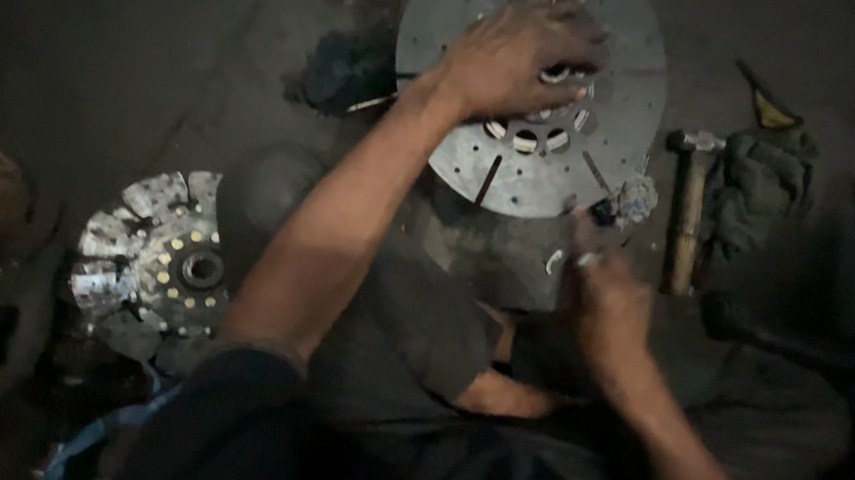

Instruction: The person scrapes a circular metal part with a utility knife, then uses a sanding block to smooth its surface. The person works on the part while sitting on the floor in a workshop.

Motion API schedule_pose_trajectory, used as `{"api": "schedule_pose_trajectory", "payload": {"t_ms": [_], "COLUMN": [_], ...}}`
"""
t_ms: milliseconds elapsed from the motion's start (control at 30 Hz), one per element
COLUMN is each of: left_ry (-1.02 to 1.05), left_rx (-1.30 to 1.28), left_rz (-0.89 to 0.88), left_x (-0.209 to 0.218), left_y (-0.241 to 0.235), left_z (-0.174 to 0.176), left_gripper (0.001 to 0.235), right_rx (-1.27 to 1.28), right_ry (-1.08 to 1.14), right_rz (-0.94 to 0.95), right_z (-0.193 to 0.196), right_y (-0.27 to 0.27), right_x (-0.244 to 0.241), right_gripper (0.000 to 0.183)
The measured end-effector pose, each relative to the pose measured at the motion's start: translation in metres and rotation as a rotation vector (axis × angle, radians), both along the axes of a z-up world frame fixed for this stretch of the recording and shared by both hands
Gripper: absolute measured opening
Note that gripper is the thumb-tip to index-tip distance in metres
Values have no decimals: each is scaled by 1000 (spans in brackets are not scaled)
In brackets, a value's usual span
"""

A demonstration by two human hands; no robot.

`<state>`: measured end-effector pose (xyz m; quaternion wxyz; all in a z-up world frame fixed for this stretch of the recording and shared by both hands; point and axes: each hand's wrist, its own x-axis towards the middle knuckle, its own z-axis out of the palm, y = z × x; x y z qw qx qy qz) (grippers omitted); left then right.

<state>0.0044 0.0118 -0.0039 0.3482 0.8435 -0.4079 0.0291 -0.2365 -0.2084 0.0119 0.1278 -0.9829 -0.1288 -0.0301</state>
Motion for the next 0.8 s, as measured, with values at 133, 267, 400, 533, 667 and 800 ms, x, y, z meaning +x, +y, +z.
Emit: {"api": "schedule_pose_trajectory", "payload": {"t_ms": [133, 267, 400, 533, 667, 800], "left_ry": [37, 97, 48, 33, 63, 49], "left_rx": [-28, -9, 0, 6, 0, 76], "left_rz": [10, 46, 3, -11, -13, 207], "left_x": [-1, -6, -6, -4, -4, -11], "left_y": [-4, 0, -1, 2, -2, -4], "left_z": [1, 9, 12, 11, 10, 17], "left_gripper": [41, 41, 40, 41, 43, 61], "right_rx": [248, 292, 123, 99, 281, 320], "right_ry": [37, -2, -90, 1, 49, -40], "right_rz": [-24, 3, 3, 45, 46, -123], "right_z": [0, -6, -21, -23, 4, 22], "right_y": [-4, -2, -17, -12, -6, -3], "right_x": [-4, -5, -2, -8, -12, 1], "right_gripper": [57, 54, 33, 66, 70, 49]}}
